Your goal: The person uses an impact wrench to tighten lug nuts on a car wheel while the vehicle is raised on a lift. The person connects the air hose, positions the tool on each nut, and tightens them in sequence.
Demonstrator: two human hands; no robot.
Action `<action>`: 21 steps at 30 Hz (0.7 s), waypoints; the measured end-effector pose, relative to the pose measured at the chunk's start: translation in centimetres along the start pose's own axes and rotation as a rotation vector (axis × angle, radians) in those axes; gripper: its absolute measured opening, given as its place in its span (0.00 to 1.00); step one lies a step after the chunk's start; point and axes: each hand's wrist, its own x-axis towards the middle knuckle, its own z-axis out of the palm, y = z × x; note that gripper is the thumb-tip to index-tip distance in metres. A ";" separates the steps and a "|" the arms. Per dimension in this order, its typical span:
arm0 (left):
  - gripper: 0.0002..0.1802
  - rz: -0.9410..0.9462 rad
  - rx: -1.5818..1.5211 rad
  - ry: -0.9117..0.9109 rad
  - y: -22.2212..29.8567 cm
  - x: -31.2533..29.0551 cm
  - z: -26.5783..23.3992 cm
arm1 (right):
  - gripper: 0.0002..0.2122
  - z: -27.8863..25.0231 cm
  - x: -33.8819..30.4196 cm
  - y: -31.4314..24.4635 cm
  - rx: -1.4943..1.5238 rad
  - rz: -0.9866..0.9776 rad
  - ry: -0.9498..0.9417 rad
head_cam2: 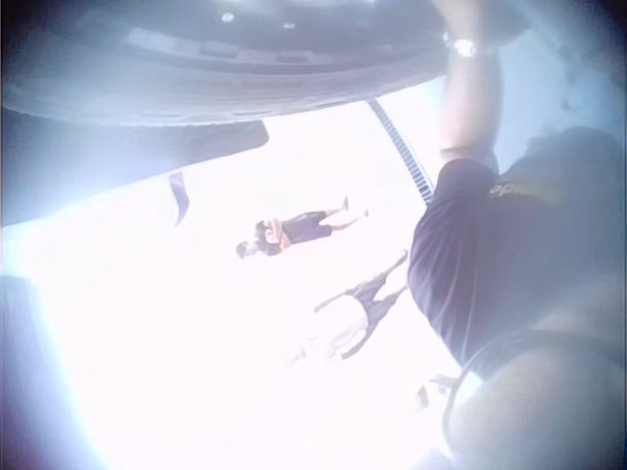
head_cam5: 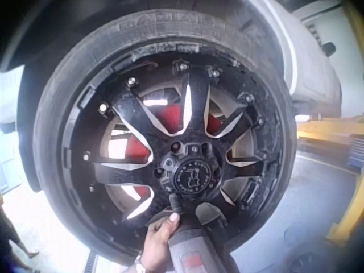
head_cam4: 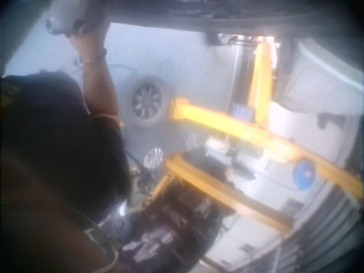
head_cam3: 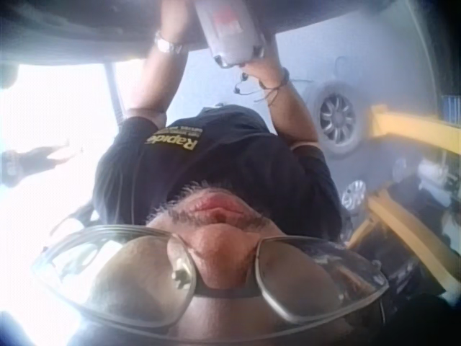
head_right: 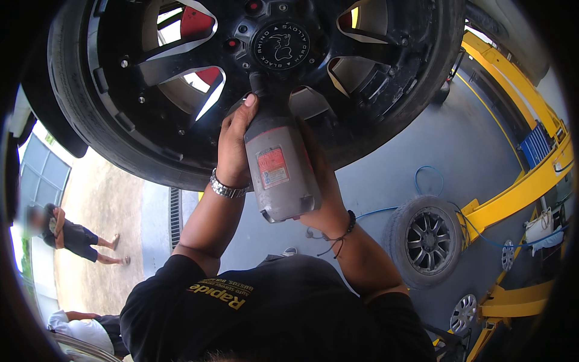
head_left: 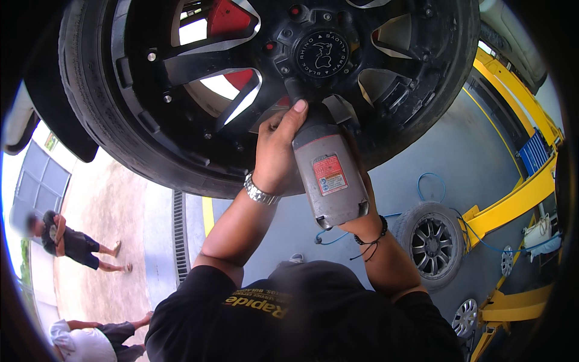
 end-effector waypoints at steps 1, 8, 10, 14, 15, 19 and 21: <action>0.28 -0.021 -0.059 -0.014 0.0 0.0 0.0 | 0.50 -0.3 0.5 -0.3 -0.005 -0.012 -0.032; 0.51 -0.018 -0.422 -0.458 -2.4 -1.8 -0.8 | 0.51 -6.2 5.5 -2.2 -0.038 -0.161 -0.185; 0.52 -0.057 -0.497 -0.439 -3.3 -1.4 -0.6 | 0.51 -7.6 7.1 -3.4 -0.060 -0.025 -0.253; 0.40 -0.197 -0.868 -0.417 -3.3 0.6 0.7 | 0.51 -10.0 10.0 -6.2 -0.542 -0.002 -0.565; 0.41 -0.134 -0.948 -0.397 -3.2 1.0 1.6 | 0.51 -10.3 11.0 -6.4 -0.618 -0.062 -0.604; 0.34 -0.135 -0.966 -0.323 -2.2 1.3 2.4 | 0.52 -11.3 12.6 -6.8 -0.704 -0.112 -0.688; 0.29 -0.216 -0.881 -0.203 -1.6 1.0 2.0 | 0.53 -11.1 12.0 -6.1 -0.574 -0.071 -0.650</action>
